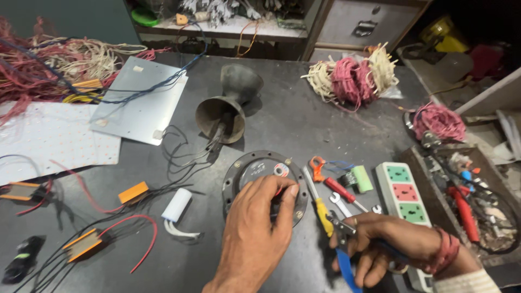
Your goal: The person strips the insulation from red and black wires using pliers, twists the exposed ends, and secures them into an orange terminal block mounted on a circular metal component. The person then uses a screwdriver to tighten the terminal screws.
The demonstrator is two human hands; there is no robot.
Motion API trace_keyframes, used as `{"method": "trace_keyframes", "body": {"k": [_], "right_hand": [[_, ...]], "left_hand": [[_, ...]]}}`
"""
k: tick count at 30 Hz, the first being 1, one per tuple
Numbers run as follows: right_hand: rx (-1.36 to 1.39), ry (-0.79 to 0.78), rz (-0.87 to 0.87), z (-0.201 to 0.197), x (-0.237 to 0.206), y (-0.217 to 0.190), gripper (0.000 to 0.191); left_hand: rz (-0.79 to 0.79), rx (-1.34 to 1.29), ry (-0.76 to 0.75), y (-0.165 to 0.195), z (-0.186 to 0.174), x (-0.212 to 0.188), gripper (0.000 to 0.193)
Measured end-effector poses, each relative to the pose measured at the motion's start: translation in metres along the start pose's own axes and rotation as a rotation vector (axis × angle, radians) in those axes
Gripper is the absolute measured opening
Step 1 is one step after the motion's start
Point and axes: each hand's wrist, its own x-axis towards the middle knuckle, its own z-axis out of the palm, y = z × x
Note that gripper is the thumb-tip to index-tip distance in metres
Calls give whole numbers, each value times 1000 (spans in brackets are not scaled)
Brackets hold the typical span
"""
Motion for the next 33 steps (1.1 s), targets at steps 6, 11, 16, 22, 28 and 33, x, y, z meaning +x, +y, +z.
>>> {"method": "trace_keyframes", "body": {"k": [6,11,16,22,28,33], "right_hand": [[73,77,-178,5,-5,-8,49],[-16,96,-307,18,7,-17,46],[26,117,-485,20,13,-16,41],[49,264,-491,20,22,-11,45],[107,282,-479,18,22,-11,44],[82,322,-490,20,22,-15,46]], "left_hand": [[2,21,-7,-3,2,-1,12],[-13,24,5,-5,2,-2,13],[-17,18,3,-4,2,-2,13],[-17,18,0,-3,2,-1,13],[-44,11,-10,-1,2,-1,12],[-20,27,-3,-2,1,-1,12]]}}
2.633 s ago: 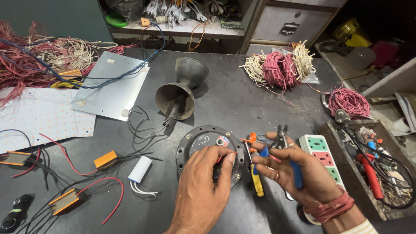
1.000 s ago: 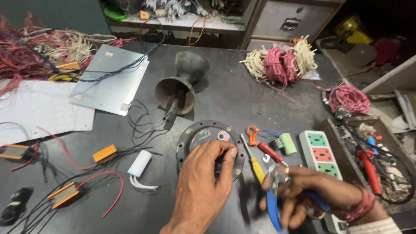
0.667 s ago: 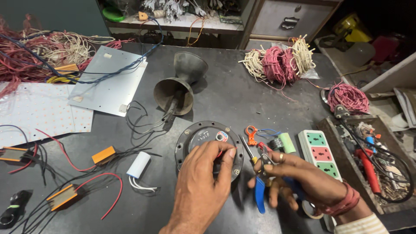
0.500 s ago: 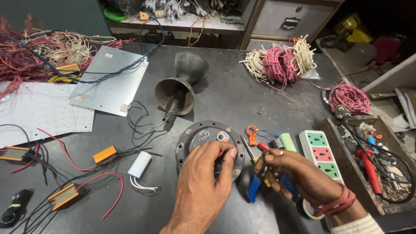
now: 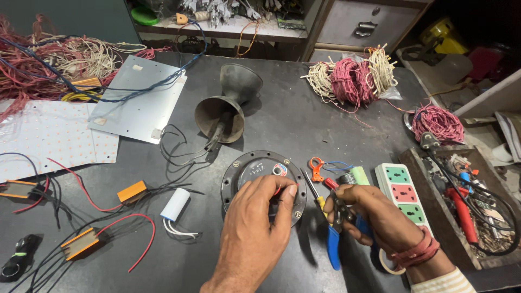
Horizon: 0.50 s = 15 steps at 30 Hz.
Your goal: The person strips the insulation from red and black wires using pliers, twists the exposed ends, and secures them into an orange terminal block mounted on a circular metal component. The person then uses a screwdriver to tighten the terminal screws.
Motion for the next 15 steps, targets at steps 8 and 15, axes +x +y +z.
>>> {"method": "trace_keyframes", "body": {"k": [8,15], "right_hand": [[-41,102,68,5,-1,-7,48],[135,114,77,1,-7,-18,44]], "left_hand": [[-28,0,-9,0,1,0,11],[-13,5,-9,0,0,0,12]]}}
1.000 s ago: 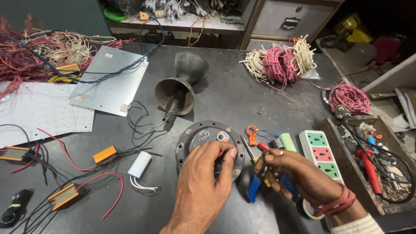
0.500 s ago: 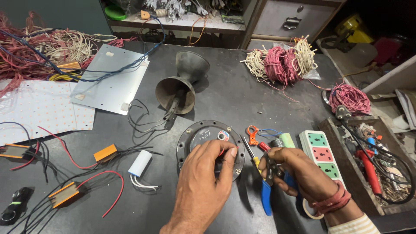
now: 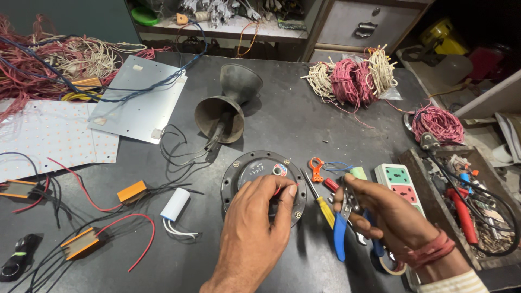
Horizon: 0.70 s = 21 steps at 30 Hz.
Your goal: The person strips the insulation from red and black wires using pliers, twists the exposed ends, and secures them into an orange terminal block mounted on a circular metal component. The person then uses a screwdriver to tighten the terminal screws.
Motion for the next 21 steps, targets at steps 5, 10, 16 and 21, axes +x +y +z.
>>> {"method": "trace_keyframes", "body": {"k": [5,10,16,21], "right_hand": [[-16,6,72,13,-4,0,50],[-177,-156,-75,30,-14,8,32],[-228,-70,-175,51,-9,23,27],[-181,34,-263,53,-5,25,21]], "left_hand": [[-17,-26,-4,1,1,0,13],[11,-29,9,0,1,0,14],[3,-17,7,-1,2,-1,14],[-55,-31,-18,0,1,0,15]]}}
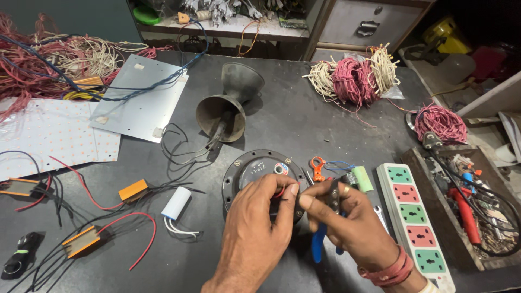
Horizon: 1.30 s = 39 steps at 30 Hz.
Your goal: The person strips the insulation from red and black wires using pliers, twists the exposed ends, and secures them into an orange terminal block mounted on a circular metal component. The person then uses a screwdriver to tighten the terminal screws.
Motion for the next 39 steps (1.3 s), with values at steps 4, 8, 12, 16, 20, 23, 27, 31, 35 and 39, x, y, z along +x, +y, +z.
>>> {"method": "trace_keyframes", "body": {"k": [4,8,12,16,20,23,27,31,35,39], "right_hand": [[48,58,-16,-1,2,-1,20],[148,47,14,-1,4,-1,20],[172,46,61,-2,5,-3,20],[166,20,64,-2,5,-3,19],[199,-16,73,-7,6,-1,16],[151,39,27,-25,7,2,12],[4,197,-140,-53,9,10,20],[-323,255,-279,-64,12,27,20],[-372,143,-542,-56,18,40,23],[-468,207,-40,-46,19,43,35]], "left_hand": [[-28,-59,4,2,-2,0,15],[-121,-95,-62,4,-4,2,17],[-76,-133,-78,4,-7,4,17],[-137,-139,-116,4,-8,4,18],[-172,-71,-120,3,-7,3,17],[-116,-67,-78,1,-5,2,17],[-87,-70,-58,0,-4,1,17],[-124,-76,-63,3,-5,2,18],[-188,-78,-89,7,-6,5,20],[-236,-107,-102,7,-7,4,23]]}}
